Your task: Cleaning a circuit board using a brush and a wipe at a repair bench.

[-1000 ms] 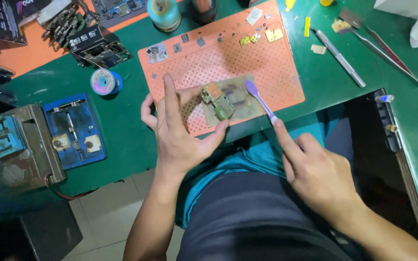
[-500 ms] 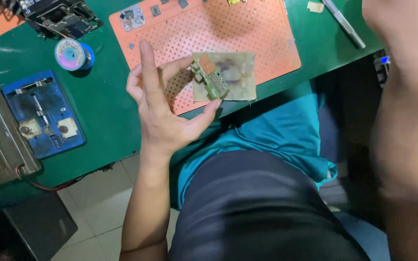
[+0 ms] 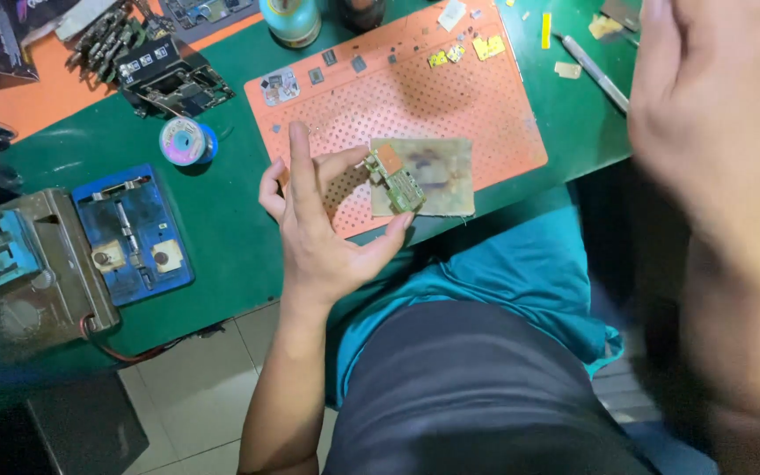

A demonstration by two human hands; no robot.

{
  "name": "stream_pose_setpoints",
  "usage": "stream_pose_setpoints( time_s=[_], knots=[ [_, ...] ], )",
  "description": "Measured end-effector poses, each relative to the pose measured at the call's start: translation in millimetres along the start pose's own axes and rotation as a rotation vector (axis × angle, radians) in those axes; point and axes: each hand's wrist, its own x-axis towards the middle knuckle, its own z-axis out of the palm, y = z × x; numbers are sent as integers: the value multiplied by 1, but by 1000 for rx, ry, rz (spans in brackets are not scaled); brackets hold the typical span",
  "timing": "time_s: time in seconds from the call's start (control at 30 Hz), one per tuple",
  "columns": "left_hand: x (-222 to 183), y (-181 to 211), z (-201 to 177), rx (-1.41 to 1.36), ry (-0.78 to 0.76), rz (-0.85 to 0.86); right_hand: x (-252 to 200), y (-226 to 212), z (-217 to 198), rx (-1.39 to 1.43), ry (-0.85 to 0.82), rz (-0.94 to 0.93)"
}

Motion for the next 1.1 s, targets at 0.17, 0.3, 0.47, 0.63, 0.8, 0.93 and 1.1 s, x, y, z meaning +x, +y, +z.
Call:
stream_pose_setpoints(
  time_s=[0.17,0.3,0.47,0.63,0.8,0.93,1.1],
  knots=[
    [-1,3,-4,-37,108,-84,-78,-70,-22,459,-99,7],
    [-3,3,-3,-94,163,-166,-105,-79,-8,508,-179,-64],
    [-2,3,-6,-345,-72,22,-104,-75,15,261,-189,-119],
    [1,7,-3,-357,-50,4,-78,-72,15,220,-169,-155],
    [5,8,-2,-255,0,1,-77,-78,-2,546,-190,-109],
    [3,5,1,-55,39,7,-93,-91,5,699,-230,-66],
    [3,5,1,-57,26,-31,-94,-85,5,775,-312,-85]
  ],
)
